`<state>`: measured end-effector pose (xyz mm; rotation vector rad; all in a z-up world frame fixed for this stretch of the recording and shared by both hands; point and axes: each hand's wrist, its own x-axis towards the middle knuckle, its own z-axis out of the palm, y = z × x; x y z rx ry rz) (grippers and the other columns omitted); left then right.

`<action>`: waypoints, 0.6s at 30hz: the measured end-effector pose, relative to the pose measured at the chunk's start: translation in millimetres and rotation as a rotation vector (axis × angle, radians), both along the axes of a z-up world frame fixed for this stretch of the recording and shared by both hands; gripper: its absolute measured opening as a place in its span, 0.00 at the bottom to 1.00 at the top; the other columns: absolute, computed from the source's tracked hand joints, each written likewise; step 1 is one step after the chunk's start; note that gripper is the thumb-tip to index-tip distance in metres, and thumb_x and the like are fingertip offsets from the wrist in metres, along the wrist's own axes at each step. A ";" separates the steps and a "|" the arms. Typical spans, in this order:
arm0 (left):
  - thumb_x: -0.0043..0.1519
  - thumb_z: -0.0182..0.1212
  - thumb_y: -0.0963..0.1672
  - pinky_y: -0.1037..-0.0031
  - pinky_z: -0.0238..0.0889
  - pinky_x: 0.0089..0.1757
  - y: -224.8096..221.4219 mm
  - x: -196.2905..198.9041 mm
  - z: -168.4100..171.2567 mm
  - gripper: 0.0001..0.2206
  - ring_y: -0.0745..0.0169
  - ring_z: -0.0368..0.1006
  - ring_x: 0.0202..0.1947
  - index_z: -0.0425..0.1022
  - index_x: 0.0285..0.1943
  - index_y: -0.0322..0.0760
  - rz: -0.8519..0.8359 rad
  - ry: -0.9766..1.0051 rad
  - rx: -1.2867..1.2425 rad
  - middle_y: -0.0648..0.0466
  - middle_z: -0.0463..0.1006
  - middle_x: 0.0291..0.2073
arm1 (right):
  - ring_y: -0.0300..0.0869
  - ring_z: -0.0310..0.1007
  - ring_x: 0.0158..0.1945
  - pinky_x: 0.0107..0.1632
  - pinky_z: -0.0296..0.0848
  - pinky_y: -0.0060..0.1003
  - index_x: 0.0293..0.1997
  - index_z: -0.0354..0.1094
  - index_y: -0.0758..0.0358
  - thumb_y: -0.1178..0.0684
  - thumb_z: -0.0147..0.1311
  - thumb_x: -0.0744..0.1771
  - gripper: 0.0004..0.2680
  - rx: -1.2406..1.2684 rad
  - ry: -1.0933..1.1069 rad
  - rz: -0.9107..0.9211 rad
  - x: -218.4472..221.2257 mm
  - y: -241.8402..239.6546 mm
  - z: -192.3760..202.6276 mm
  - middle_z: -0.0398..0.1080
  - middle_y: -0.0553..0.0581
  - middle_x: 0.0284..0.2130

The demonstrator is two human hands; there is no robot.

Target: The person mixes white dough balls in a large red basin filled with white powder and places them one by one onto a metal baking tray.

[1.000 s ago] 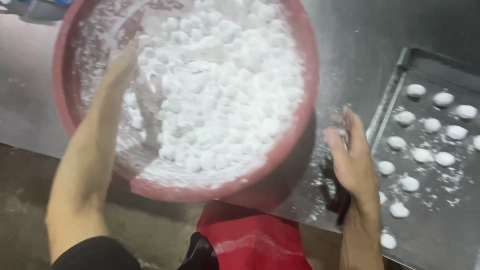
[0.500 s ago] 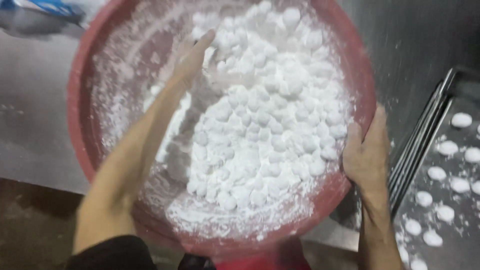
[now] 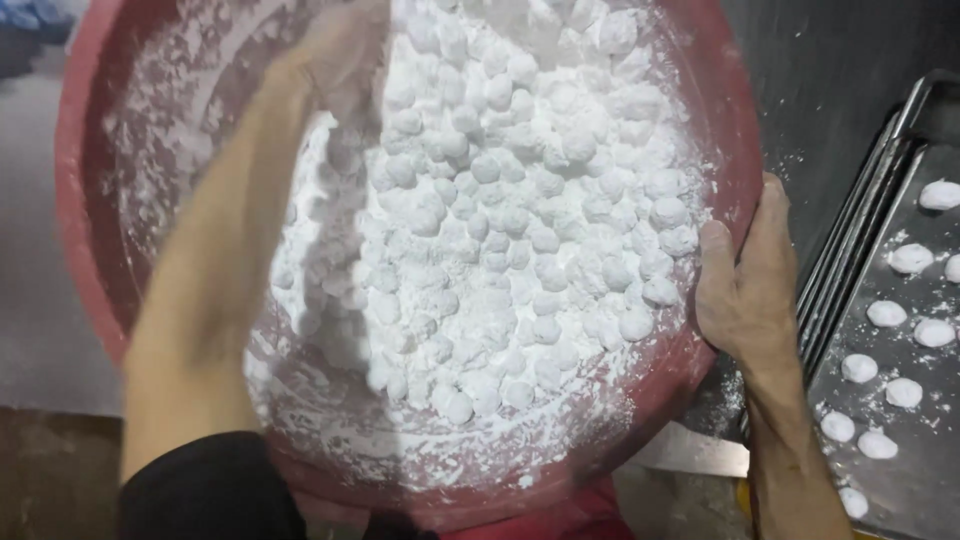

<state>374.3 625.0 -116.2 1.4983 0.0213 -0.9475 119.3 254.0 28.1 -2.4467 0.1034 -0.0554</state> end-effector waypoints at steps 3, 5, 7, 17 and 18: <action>0.67 0.57 0.53 0.58 0.73 0.52 -48.4 0.1 25.3 0.24 0.51 0.76 0.55 0.74 0.61 0.31 -0.274 -0.005 0.106 0.44 0.76 0.60 | 0.56 0.73 0.58 0.62 0.69 0.47 0.70 0.55 0.71 0.59 0.44 0.72 0.16 0.038 -0.045 -0.014 -7.0 -0.4 -1.8 0.69 0.71 0.55; 0.66 0.58 0.53 0.57 0.72 0.51 -78.6 -5.3 32.2 0.24 0.50 0.76 0.54 0.75 0.60 0.30 -0.462 -0.014 0.167 0.44 0.75 0.60 | 0.54 0.73 0.58 0.62 0.69 0.46 0.71 0.55 0.71 0.59 0.44 0.72 0.16 0.058 -0.053 -0.038 -7.2 0.3 -5.4 0.70 0.70 0.55; 0.65 0.60 0.53 0.56 0.72 0.51 -108.1 -14.6 37.8 0.24 0.49 0.75 0.54 0.76 0.58 0.30 -0.661 -0.038 0.220 0.43 0.74 0.60 | 0.53 0.73 0.58 0.62 0.69 0.45 0.71 0.56 0.70 0.58 0.44 0.72 0.16 0.080 -0.042 -0.088 -7.5 -2.0 -8.8 0.71 0.69 0.55; 0.60 0.69 0.54 0.50 0.71 0.49 -156.6 -121.1 102.7 0.24 0.43 0.73 0.53 0.80 0.52 0.29 -1.447 -0.328 0.351 0.41 0.71 0.61 | 0.51 0.74 0.61 0.63 0.70 0.42 0.71 0.57 0.72 0.57 0.51 0.73 0.18 0.038 -0.151 -0.164 -11.4 -2.8 -24.3 0.72 0.69 0.57; 0.60 0.70 0.54 0.50 0.71 0.49 -149.3 -128.4 110.7 0.24 0.42 0.73 0.53 0.81 0.51 0.29 -1.499 -0.385 0.348 0.40 0.71 0.61 | 0.49 0.75 0.60 0.62 0.71 0.41 0.71 0.58 0.71 0.57 0.51 0.73 0.17 0.063 -0.138 -0.176 -11.0 -2.7 -23.5 0.73 0.68 0.56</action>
